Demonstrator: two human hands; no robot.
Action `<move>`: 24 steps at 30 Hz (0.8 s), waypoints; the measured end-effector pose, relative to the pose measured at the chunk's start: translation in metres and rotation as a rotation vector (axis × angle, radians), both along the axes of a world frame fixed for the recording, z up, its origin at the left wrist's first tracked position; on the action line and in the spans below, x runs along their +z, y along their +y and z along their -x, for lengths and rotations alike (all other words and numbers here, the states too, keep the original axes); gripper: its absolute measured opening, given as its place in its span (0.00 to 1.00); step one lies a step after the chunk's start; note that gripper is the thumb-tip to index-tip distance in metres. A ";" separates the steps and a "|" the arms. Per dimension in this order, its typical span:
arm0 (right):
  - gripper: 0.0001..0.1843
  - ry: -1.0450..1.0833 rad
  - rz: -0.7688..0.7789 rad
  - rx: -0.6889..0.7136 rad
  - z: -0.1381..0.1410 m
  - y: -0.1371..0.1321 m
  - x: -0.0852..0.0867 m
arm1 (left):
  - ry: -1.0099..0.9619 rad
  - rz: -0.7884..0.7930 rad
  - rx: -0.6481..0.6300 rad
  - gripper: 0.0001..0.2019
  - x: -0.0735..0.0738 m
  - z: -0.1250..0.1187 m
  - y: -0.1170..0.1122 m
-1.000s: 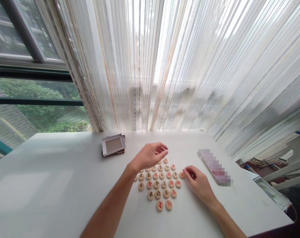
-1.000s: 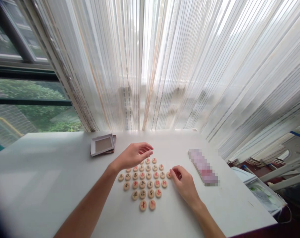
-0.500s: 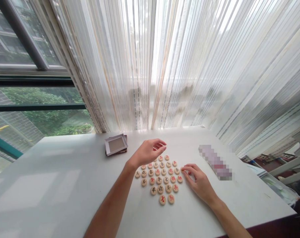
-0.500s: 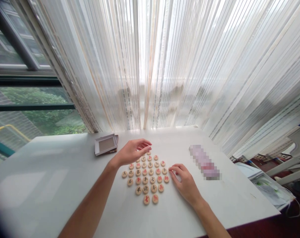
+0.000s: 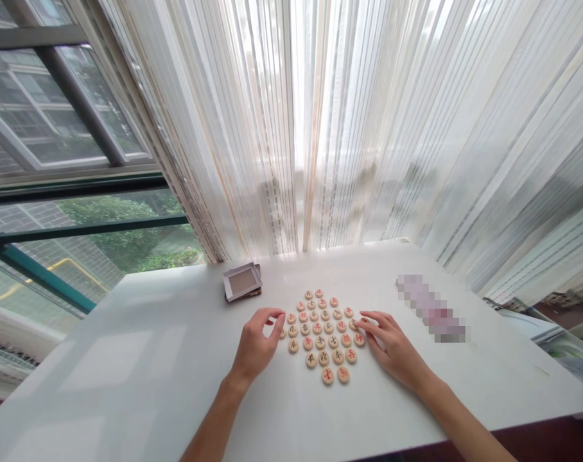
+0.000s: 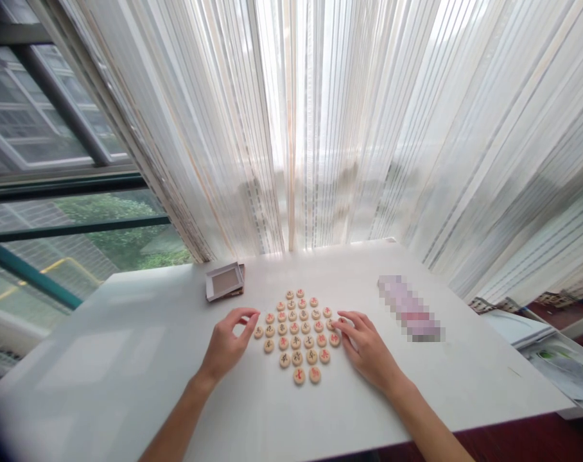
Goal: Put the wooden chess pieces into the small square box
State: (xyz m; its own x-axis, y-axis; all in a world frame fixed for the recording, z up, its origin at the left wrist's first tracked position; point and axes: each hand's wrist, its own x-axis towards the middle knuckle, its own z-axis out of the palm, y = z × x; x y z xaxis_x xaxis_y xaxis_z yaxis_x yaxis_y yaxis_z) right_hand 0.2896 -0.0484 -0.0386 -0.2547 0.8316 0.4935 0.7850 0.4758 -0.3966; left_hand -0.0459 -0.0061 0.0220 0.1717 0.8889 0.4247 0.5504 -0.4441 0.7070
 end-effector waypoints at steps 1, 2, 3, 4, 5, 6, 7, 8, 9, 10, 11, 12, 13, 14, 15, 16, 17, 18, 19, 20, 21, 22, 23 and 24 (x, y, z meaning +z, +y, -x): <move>0.21 0.000 -0.005 -0.002 0.000 0.000 0.000 | 0.004 -0.013 0.027 0.11 -0.010 0.004 -0.003; 0.20 0.002 -0.009 -0.003 0.000 0.000 0.000 | 0.008 -0.033 0.046 0.11 -0.018 0.008 -0.004; 0.19 0.003 -0.012 -0.003 0.000 0.000 0.000 | 0.012 -0.057 0.063 0.11 -0.026 0.010 -0.005; 0.18 0.004 -0.012 -0.003 0.001 0.000 0.001 | 0.018 -0.085 0.078 0.11 -0.033 0.012 -0.006; 0.18 0.006 -0.011 -0.004 0.001 -0.001 0.001 | 0.035 -0.099 0.090 0.11 -0.039 0.014 -0.006; 0.17 0.008 -0.009 -0.005 0.001 -0.001 0.001 | 0.045 -0.108 0.107 0.11 -0.043 0.014 -0.006; 0.17 0.007 -0.005 -0.004 0.001 -0.001 0.001 | 0.055 -0.107 0.116 0.10 -0.047 0.015 -0.005; 0.16 0.007 -0.001 -0.004 0.001 -0.002 0.002 | 0.064 -0.100 0.121 0.10 -0.050 0.015 -0.005; 0.16 0.006 0.002 -0.002 0.001 -0.002 0.002 | 0.071 -0.090 0.121 0.10 -0.051 0.016 -0.005; 0.16 0.007 0.006 -0.003 0.001 -0.002 0.001 | 0.076 -0.078 0.117 0.10 -0.053 0.016 -0.005; 0.16 0.012 0.008 -0.006 0.001 -0.002 0.001 | 0.081 -0.067 0.113 0.10 -0.053 0.016 -0.005; 0.16 0.021 0.009 -0.012 0.001 -0.002 0.001 | 0.085 -0.055 0.109 0.10 -0.054 0.016 -0.006; 0.16 0.035 0.008 -0.022 0.001 -0.002 0.000 | 0.089 -0.047 0.109 0.10 -0.054 0.016 -0.006; 0.16 0.051 0.004 -0.034 0.000 -0.001 -0.001 | 0.091 -0.040 0.112 0.10 -0.054 0.016 -0.007; 0.16 0.067 0.000 -0.049 0.000 -0.001 -0.001 | 0.093 -0.036 0.114 0.09 -0.053 0.016 -0.007; 0.15 0.081 -0.002 -0.066 0.000 0.000 -0.002 | 0.095 -0.033 0.115 0.09 -0.053 0.016 -0.008; 0.15 0.092 -0.001 -0.081 0.000 0.000 -0.002 | 0.097 -0.033 0.113 0.09 -0.053 0.016 -0.008; 0.14 0.099 0.002 -0.094 0.000 0.000 -0.002 | 0.099 -0.034 0.107 0.09 -0.052 0.016 -0.008; 0.14 0.103 0.010 -0.104 0.000 0.000 -0.001 | 0.103 -0.036 0.098 0.09 -0.051 0.016 -0.008; 0.14 0.106 0.022 -0.106 0.000 0.000 0.000 | 0.109 -0.037 0.086 0.09 -0.051 0.016 -0.009; 0.14 0.104 0.037 -0.098 0.000 -0.001 0.001 | 0.117 -0.038 0.074 0.09 -0.050 0.016 -0.009; 0.14 0.100 0.052 -0.084 0.000 -0.001 0.002 | 0.127 -0.039 0.059 0.09 -0.049 0.016 -0.009; 0.15 0.092 0.063 -0.066 0.000 -0.002 0.003 | 0.139 -0.039 0.045 0.10 -0.048 0.016 -0.010; 0.15 0.082 0.069 -0.048 0.000 -0.003 0.004 | 0.153 -0.038 0.031 0.11 -0.047 0.016 -0.010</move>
